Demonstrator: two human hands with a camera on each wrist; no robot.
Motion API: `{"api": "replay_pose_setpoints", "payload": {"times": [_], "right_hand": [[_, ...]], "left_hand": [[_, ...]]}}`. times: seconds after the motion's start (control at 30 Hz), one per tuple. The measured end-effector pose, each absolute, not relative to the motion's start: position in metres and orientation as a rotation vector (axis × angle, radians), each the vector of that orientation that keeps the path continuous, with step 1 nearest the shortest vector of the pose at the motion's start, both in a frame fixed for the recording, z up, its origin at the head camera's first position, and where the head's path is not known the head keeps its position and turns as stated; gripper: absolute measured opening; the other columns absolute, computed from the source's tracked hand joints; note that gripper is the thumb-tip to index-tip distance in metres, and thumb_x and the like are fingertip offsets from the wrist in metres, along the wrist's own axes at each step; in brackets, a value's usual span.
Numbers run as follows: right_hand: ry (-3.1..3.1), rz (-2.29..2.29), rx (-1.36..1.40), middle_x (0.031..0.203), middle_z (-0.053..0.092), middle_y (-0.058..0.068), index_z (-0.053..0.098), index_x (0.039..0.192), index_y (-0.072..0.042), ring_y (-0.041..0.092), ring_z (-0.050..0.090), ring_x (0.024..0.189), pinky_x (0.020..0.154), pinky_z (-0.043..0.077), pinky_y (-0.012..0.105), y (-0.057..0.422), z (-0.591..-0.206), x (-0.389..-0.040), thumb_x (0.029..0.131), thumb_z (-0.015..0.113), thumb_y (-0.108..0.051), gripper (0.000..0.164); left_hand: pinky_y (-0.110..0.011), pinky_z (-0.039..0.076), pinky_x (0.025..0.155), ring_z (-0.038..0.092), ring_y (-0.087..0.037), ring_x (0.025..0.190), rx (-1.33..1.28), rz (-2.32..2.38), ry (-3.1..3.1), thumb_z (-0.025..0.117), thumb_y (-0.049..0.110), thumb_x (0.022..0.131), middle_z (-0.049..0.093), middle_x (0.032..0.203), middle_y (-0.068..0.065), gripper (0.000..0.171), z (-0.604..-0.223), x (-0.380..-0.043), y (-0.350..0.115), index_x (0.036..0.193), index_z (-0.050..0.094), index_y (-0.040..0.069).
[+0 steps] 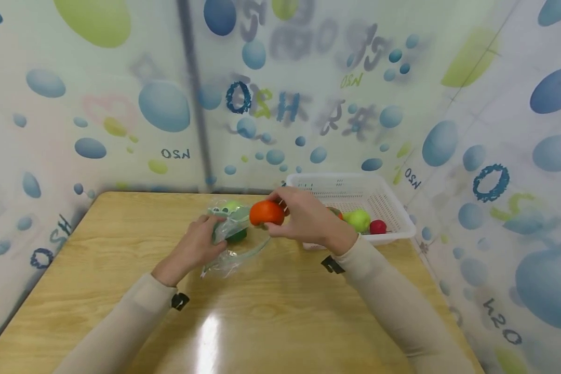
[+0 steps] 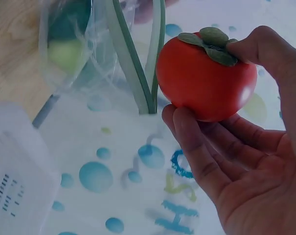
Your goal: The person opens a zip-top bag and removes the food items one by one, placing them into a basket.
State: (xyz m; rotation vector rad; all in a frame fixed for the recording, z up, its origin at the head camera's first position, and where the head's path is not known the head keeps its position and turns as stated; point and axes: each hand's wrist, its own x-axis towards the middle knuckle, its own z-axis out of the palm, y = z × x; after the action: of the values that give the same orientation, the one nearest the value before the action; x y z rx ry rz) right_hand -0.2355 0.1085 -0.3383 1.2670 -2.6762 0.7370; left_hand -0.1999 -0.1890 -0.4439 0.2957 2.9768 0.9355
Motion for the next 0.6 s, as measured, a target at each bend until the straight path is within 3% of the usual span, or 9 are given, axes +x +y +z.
{"api": "replay_pose_setpoints", "payload": {"times": [0.2,0.43,0.6], "right_hand": [[-2.669,0.794,1.190,0.120,0.084,0.014,0.074,0.132,0.001,0.027,0.082,0.101,0.089,0.071,0.039,0.130,-0.335,-0.260,0.098,0.089,-0.019,0.042],[-2.877,0.757,0.895,0.129,0.082,0.017,0.070,0.137,-0.001,0.032,0.081,0.109,0.095,0.070,0.046,0.156,-0.339,-0.297,0.102,0.086,-0.026,0.046],[-3.022,0.697,0.726,0.130,0.080,0.017,0.068,0.139,-0.001,0.031,0.075,0.106,0.094,0.066,0.044,0.170,-0.348,-0.321,0.104,0.086,-0.030,0.049]], "left_hand": [[-0.073,0.059,0.109,0.062,-0.064,0.140,0.305,0.919,2.956,0.079,0.017,0.105,0.058,0.161,-0.042,0.067,-0.446,-0.203,-0.190,0.165,0.056,-0.003],[-0.064,0.063,0.100,0.074,-0.048,0.119,0.296,0.930,2.916,0.070,0.020,0.113,0.069,0.146,-0.039,0.061,-0.448,-0.205,-0.192,0.166,0.053,-0.007],[-0.064,0.063,0.103,0.074,-0.047,0.122,0.281,0.923,2.897,0.067,0.023,0.116,0.069,0.149,-0.039,0.060,-0.449,-0.206,-0.194,0.166,0.053,-0.008]]}}
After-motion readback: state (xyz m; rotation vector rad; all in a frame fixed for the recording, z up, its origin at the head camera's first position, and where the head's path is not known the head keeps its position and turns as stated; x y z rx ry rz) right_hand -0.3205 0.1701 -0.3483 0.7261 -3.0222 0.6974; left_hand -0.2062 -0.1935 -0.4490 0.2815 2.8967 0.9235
